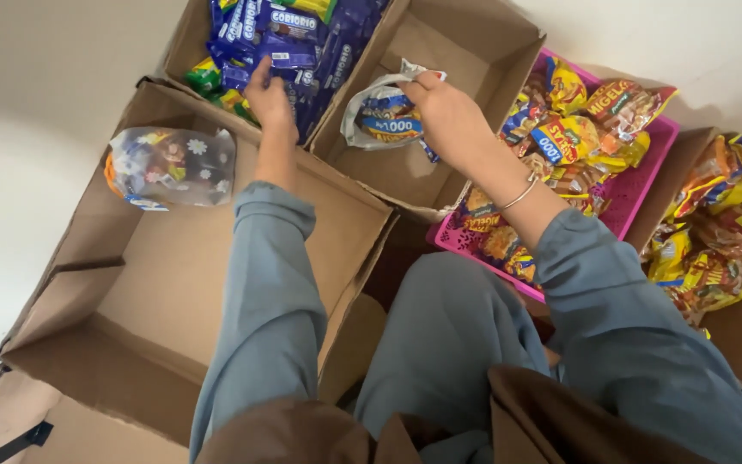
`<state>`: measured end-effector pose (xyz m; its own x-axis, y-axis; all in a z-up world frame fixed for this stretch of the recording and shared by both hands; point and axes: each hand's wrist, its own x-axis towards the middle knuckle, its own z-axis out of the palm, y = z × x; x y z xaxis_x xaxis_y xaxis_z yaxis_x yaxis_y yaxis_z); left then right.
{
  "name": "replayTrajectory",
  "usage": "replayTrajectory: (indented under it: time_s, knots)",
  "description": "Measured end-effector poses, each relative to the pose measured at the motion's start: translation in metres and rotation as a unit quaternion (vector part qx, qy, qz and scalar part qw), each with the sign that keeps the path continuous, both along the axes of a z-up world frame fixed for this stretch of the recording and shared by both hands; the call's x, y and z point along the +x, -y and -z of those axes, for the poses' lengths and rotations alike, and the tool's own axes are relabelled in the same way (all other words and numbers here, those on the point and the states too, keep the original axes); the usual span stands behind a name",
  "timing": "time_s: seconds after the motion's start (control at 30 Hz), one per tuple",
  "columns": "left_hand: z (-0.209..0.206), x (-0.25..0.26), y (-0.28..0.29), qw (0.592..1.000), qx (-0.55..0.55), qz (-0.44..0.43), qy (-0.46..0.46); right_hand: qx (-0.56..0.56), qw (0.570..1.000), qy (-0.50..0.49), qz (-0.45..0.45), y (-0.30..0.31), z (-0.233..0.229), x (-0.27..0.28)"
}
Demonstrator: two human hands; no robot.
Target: Packing various snack items from bins into small plastic bags and securing them with rubber bands to create variety packs.
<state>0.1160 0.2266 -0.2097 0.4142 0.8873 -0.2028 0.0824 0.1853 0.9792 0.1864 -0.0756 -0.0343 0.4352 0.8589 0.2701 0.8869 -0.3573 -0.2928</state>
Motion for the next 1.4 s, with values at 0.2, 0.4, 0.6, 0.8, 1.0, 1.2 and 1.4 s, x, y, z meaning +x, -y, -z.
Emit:
replayTrajectory:
  time_s: [0.2,0.4,0.6,0.8,1.0,1.2,1.4]
  knots:
    - [-0.003,0.002,0.002,0.997,0.013,-0.043,0.064,0.006,1.000,-0.007,-0.017,0.002,-0.001,-0.006]
    - [0.037,0.012,-0.010,0.970,0.233,-0.071,-0.015,0.007,0.999,-0.033,-0.018,0.001,-0.003,-0.008]
    - [-0.058,-0.009,0.027,0.934,0.348,-0.034,-0.072,0.047,0.998,-0.036,-0.018,-0.002,0.006,0.000]
    - [-0.174,-0.069,0.085,0.911,0.400,0.089,0.053,0.090,0.992,-0.084,-0.025,-0.001,0.006,0.004]
    - [-0.208,-0.099,0.164,0.883,0.415,0.192,-0.103,0.091,0.990,-0.100,-0.043,0.011,-0.022,-0.022]
    - [-0.183,-0.105,0.188,0.884,0.388,0.257,-0.050,0.059,0.974,-0.208,-0.072,0.070,-0.038,-0.049]
    - [-0.199,-0.122,0.238,0.801,0.509,0.309,-0.063,0.097,0.964,-0.250,0.006,0.146,-0.034,-0.077]
